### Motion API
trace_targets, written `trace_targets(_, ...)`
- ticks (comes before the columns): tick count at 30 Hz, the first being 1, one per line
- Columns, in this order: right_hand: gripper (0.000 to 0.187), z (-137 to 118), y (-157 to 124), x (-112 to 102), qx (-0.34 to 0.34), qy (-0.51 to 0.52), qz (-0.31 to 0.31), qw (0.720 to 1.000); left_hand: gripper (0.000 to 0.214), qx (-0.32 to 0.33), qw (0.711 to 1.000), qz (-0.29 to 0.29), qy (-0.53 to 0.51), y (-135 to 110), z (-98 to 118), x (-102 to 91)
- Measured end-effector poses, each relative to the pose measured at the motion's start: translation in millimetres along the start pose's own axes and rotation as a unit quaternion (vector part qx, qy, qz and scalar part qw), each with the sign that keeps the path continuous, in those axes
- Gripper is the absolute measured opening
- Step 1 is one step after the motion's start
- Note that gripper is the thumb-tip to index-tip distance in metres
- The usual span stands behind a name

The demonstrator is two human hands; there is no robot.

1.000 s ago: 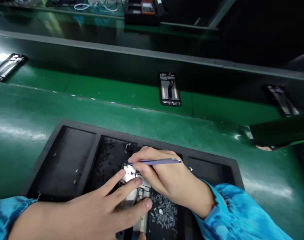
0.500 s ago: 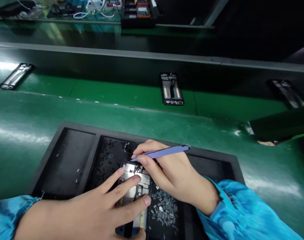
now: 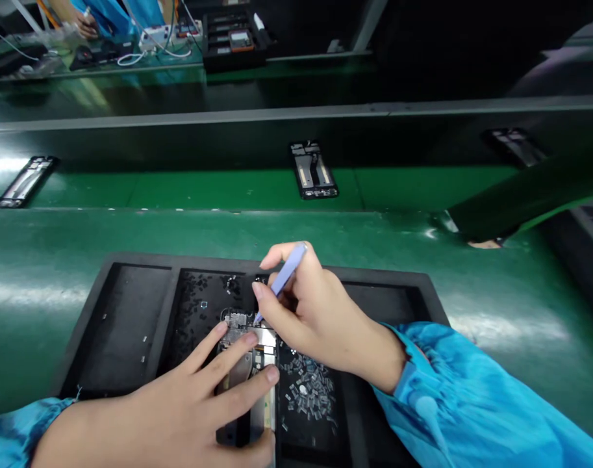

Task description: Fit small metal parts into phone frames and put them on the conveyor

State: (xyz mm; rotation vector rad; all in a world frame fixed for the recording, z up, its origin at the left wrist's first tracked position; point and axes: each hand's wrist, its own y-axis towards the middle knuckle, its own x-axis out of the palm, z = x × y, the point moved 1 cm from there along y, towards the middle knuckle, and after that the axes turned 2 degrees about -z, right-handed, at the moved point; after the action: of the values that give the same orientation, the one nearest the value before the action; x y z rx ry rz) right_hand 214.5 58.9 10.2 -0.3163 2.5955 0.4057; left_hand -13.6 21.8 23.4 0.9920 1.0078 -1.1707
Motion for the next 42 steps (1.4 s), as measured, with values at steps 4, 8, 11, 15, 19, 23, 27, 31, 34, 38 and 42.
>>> trace_targets(4,0.019,1.6,1.4,0.3,0.004,0.000,-0.011,1.000,0.048,-0.004,1.000,0.004,0.000,0.7,0.9,1.6)
trace_targets(8,0.018,0.1,1.6,-2.2,0.006,0.015,0.011,1.000,0.049,-0.002,1.000,0.004,-0.007,0.6,0.9,3.0)
trace_targets(11,0.018,-0.3,1.7,-1.8,0.008,-0.011,-0.001,1.000,0.048,-0.002,1.000,0.000,-0.010,-0.1,0.8,2.8)
trace_targets(15,0.014,2.0,1.2,0.3,0.027,-0.001,0.006,1.000,0.048,0.002,1.000,0.000,-0.010,-0.4,0.8,2.4)
trace_targets(19,0.014,3.7,1.2,-1.7,0.046,0.020,0.075,0.996,0.050,0.004,1.000,0.000,0.004,0.4,0.9,1.9)
trace_targets(23,0.018,1.6,2.5,-3.9,0.061,-0.003,0.056,0.997,0.049,-0.002,1.000,0.003,0.015,1.3,1.9,1.2)
trace_targets(27,0.017,-2.2,4.7,-3.7,0.060,-0.013,0.014,0.998,0.048,-0.003,1.000,0.014,0.016,1.8,2.4,1.4)
trace_targets(31,0.015,-2.2,4.7,-3.6,0.077,0.013,0.040,0.996,0.046,-0.004,1.000,0.016,0.019,1.7,1.4,-0.7)
trace_targets(34,0.016,-1.5,3.5,-3.7,0.089,0.040,0.083,0.992,0.047,-0.005,1.000,0.004,0.022,1.3,1.0,-2.3)
trace_targets(38,0.013,-2.2,6.7,-3.3,0.054,0.040,0.104,0.992,0.045,-0.013,0.999,0.017,0.043,0.8,1.7,-0.9)
trace_targets(42,0.013,-2.5,16.7,1.8,-0.056,-0.074,0.032,0.995,0.045,-0.015,0.997,0.020,0.077,1.3,2.3,3.8)
